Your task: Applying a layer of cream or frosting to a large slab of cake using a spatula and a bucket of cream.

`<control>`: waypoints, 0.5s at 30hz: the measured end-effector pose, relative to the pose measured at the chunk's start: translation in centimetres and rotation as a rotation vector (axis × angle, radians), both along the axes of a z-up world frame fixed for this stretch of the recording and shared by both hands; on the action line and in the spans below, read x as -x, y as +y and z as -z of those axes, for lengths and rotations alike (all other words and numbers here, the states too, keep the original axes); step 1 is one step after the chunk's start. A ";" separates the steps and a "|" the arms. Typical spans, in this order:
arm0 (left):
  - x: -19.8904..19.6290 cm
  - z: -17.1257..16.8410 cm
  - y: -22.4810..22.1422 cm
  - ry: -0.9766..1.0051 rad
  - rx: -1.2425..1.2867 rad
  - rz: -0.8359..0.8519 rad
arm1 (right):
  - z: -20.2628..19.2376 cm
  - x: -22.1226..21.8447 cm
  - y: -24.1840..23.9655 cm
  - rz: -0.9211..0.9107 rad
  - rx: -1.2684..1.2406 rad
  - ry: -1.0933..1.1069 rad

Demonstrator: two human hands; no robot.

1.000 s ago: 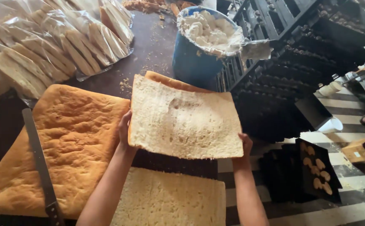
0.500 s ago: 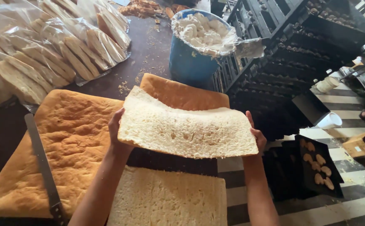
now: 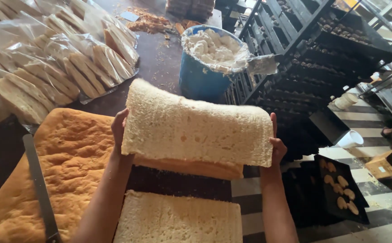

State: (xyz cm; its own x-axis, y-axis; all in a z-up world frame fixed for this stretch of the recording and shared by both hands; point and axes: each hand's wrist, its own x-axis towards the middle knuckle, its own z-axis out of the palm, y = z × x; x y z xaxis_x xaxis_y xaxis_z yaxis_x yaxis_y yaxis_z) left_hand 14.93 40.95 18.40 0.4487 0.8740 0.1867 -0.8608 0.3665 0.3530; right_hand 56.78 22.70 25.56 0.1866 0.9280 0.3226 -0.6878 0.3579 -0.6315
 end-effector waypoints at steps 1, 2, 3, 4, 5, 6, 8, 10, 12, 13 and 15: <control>-0.2 -0.5 -0.8 0.002 0.010 0.002 | 0.9 0.2 0.0 0.002 0.010 0.002; -0.4 -0.9 -1.6 0.062 0.096 -0.007 | 1.9 0.5 0.0 0.058 0.092 -0.011; -0.6 -1.5 -2.3 0.123 0.179 -0.016 | 2.8 0.8 0.1 0.113 0.172 -0.022; -0.7 0.6 -2.7 0.126 0.186 -0.013 | 5.5 0.1 -0.3 0.116 0.179 -0.020; -0.9 2.5 -2.9 0.193 0.184 -0.006 | 8.0 -0.6 -0.3 0.147 0.309 -0.101; -1.1 4.4 -3.1 0.260 0.183 0.002 | 10.5 -1.4 -0.4 0.177 0.440 -0.183; -0.5 6.3 -3.9 0.283 0.174 0.037 | 11.6 -1.9 -0.7 0.168 0.504 -0.228; -0.4 6.3 -4.5 0.304 0.172 0.074 | 11.4 -2.2 -0.9 0.158 0.574 -0.275; -0.3 4.6 -5.8 0.388 0.116 0.089 | 10.2 -1.8 -1.8 0.135 0.611 -0.257; -0.5 5.1 -5.5 0.391 0.120 0.090 | 10.1 -1.8 -1.6 0.134 0.615 -0.255; -0.8 6.0 -4.9 0.408 0.197 0.054 | 9.8 -1.8 -1.2 0.145 0.655 -0.289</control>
